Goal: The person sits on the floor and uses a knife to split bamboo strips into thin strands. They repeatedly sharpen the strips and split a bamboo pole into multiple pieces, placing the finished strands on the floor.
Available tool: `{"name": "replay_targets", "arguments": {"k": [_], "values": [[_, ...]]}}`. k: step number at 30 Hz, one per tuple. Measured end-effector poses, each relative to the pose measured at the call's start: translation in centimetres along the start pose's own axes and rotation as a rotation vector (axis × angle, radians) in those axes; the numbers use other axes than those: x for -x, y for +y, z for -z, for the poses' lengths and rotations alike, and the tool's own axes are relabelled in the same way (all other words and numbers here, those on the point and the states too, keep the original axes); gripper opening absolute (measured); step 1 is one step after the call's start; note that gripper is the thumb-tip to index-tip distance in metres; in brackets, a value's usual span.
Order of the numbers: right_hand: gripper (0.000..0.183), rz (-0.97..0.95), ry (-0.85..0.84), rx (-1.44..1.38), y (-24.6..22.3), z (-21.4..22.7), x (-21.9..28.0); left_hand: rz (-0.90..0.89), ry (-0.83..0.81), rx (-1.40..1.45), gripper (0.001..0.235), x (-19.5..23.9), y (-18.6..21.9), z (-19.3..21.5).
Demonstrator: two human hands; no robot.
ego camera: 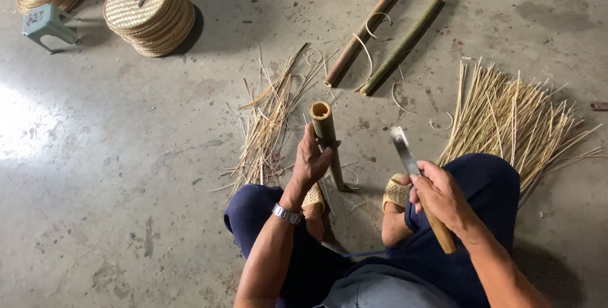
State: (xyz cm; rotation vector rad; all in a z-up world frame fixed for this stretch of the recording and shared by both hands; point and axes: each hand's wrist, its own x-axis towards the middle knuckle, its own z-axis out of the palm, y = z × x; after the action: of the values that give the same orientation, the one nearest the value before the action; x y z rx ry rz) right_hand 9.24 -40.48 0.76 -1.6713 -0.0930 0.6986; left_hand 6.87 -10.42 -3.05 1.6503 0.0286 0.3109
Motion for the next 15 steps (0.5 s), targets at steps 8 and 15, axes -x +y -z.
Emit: {"name": "replay_targets", "arguments": {"k": [8, 15], "values": [[0.019, -0.035, -0.157, -0.338, 1.2, -3.2, -1.8, 0.113, 0.105, -0.098, 0.048, -0.4, -1.4, 0.0], [0.017, 0.188, -0.043, 0.073, 0.9, -4.9, -4.2, 0.138, 0.112, 0.113, 0.079, 0.4, -1.4, 0.1]]}}
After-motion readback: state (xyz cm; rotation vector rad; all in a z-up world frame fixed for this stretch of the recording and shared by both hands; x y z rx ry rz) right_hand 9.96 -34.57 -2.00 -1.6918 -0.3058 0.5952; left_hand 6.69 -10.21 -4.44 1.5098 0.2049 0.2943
